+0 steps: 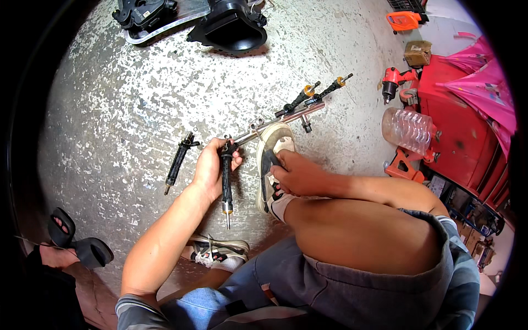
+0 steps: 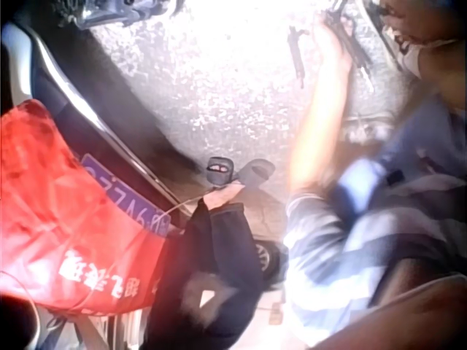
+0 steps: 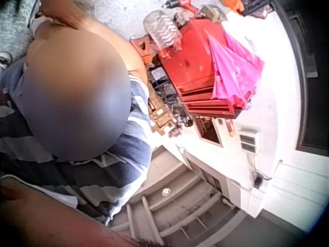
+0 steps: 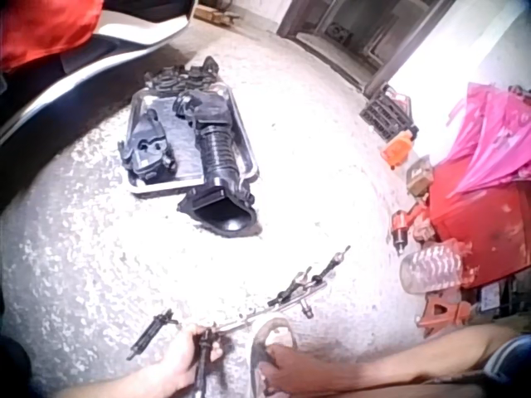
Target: The person services fuel injectors by removing small clips, cleaning the components with a tool and a cloth, and then reassembling them onto a metal fuel rail.
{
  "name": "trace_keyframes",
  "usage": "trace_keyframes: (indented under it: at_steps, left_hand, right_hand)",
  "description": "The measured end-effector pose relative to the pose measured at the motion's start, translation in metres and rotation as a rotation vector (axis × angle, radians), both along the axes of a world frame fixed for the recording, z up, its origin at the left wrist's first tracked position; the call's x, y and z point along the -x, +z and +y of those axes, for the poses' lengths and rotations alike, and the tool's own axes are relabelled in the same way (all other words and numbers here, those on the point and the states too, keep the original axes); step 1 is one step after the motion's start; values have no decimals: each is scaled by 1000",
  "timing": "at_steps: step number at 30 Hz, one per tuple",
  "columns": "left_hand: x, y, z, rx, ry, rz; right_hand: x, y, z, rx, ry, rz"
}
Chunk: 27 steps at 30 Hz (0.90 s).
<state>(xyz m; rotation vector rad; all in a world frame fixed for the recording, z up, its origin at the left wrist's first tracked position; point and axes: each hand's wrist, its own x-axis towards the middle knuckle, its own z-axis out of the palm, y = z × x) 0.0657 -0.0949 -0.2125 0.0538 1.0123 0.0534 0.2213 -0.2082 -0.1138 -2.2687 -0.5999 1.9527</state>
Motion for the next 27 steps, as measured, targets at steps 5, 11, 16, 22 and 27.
trace_keyframes:
  at_steps: [5, 11, 16, 22, 27]
  left_hand:
    - [-1, 0, -2, -19, -26, 18]
    - [0, 0, -5, -23, -32, 13]
    - [-1, 3, -4, -27, -90, 15]
    - [0, 0, -4, -40, -104, -16]
    - [1, -2, -5, -53, -120, 12]
  right_hand:
    - [3, -7, -3, -97, 228, -126]
    - [15, -22, -5, 19, 127, 61]
    - [14, -21, 2, 48, -85, 241]
    - [13, -8, 15, 92, -266, 268]
    - [4, -3, 19, 140, -188, 267]
